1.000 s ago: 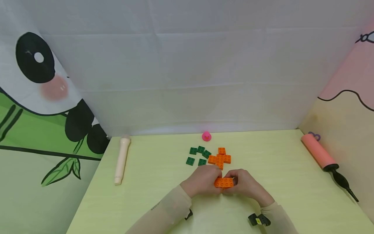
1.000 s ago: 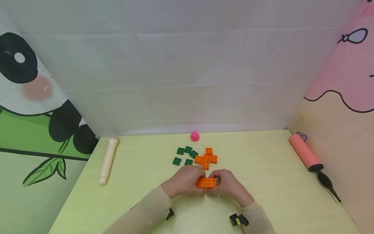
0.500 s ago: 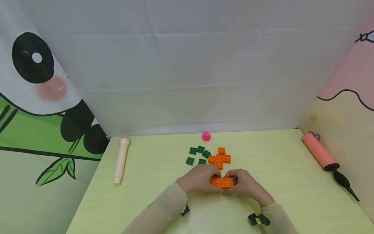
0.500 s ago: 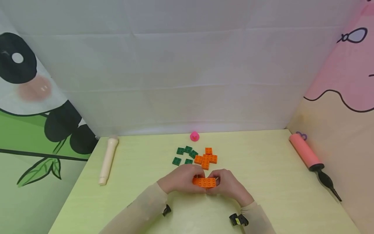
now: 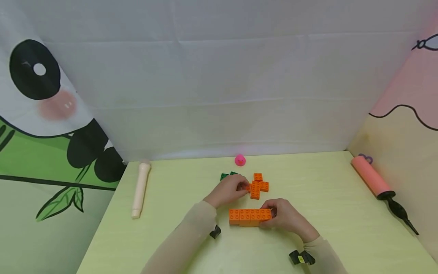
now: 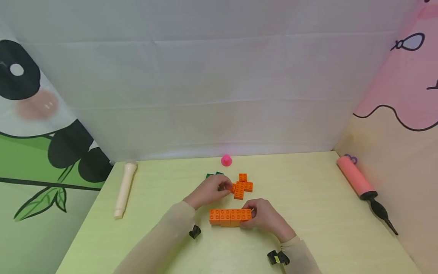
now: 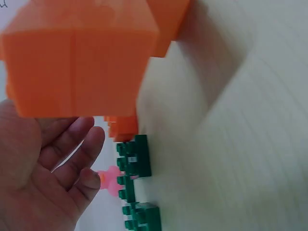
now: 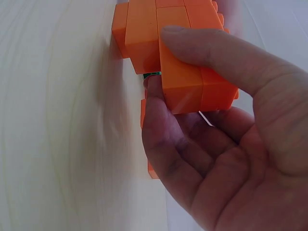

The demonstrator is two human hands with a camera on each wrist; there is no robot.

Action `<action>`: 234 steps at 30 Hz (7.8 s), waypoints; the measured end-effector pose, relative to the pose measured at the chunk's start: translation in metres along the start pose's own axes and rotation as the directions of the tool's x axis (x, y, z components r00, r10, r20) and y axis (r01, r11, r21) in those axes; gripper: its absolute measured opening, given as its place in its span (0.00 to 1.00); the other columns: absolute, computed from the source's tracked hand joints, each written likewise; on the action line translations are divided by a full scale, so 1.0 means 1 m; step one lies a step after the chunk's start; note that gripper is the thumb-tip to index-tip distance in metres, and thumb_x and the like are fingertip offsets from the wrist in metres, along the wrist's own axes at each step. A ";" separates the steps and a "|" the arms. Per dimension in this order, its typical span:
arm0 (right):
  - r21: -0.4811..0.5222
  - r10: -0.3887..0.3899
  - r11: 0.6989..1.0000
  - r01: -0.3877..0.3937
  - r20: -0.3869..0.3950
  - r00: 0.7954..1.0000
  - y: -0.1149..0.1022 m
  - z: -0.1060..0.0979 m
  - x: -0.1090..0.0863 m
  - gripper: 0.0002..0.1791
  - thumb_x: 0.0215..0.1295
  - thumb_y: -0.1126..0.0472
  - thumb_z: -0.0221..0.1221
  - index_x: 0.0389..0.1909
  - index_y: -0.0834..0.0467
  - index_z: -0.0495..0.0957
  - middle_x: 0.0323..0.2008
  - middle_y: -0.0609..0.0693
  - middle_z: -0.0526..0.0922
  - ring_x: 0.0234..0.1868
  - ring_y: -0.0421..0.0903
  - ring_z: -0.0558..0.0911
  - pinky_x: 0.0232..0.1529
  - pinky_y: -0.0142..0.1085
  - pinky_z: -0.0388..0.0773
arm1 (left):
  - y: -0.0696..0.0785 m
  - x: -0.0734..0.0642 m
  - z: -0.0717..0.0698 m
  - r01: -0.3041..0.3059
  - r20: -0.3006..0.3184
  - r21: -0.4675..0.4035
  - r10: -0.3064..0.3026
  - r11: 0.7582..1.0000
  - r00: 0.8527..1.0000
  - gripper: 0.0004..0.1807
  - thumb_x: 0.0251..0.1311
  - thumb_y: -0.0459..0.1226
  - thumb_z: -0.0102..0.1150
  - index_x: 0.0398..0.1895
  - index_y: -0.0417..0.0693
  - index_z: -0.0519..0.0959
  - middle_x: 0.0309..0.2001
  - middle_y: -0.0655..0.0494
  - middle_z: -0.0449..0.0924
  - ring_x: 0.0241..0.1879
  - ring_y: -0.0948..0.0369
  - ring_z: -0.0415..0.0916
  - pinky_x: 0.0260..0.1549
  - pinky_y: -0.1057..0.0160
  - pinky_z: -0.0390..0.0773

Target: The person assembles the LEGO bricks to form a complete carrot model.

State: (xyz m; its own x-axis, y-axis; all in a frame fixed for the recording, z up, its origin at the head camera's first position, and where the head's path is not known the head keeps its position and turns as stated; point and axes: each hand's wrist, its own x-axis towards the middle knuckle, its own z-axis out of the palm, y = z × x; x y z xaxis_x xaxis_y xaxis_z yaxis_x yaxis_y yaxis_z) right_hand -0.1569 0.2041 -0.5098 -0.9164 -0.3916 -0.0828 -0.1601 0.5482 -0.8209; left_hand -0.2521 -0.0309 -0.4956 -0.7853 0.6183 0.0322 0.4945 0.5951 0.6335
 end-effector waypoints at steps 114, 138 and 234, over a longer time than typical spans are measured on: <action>-0.016 0.085 0.996 -0.087 -0.110 0.990 -0.007 0.023 -0.012 0.16 0.51 0.60 0.81 0.38 0.54 0.85 0.31 0.46 0.78 0.33 0.47 0.73 0.31 0.35 0.69 | 0.015 -0.087 -0.004 -0.073 0.029 0.112 0.070 0.991 0.997 0.23 0.61 0.44 0.76 0.58 0.48 0.87 0.49 0.63 0.86 0.47 0.64 0.79 0.54 0.60 0.78; -0.031 0.069 0.997 -0.072 -0.087 0.994 -0.004 0.020 -0.014 0.16 0.51 0.60 0.81 0.37 0.54 0.85 0.34 0.44 0.82 0.36 0.47 0.76 0.37 0.38 0.74 | 0.025 -0.081 -0.002 -0.066 0.077 0.185 0.053 0.981 0.996 0.20 0.59 0.46 0.77 0.52 0.51 0.87 0.44 0.67 0.84 0.40 0.66 0.75 0.45 0.65 0.77; -0.042 0.008 0.999 -0.012 -0.087 0.996 -0.004 0.020 -0.014 0.15 0.53 0.60 0.80 0.37 0.54 0.84 0.31 0.43 0.81 0.33 0.46 0.75 0.33 0.35 0.73 | 0.036 -0.058 -0.001 -0.202 0.061 0.115 0.196 0.973 0.979 0.14 0.65 0.46 0.70 0.50 0.53 0.85 0.46 0.68 0.82 0.48 0.58 0.78 0.51 0.65 0.76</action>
State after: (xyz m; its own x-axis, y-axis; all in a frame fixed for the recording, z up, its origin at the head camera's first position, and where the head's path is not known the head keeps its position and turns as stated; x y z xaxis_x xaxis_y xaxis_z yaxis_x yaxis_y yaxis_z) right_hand -0.1359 0.1929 -0.5169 -0.9461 -0.3214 -0.0398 -0.1646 0.5830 -0.7956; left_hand -0.1894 -0.0456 -0.4744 -0.6486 0.7533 0.1087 0.6828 0.5128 0.5205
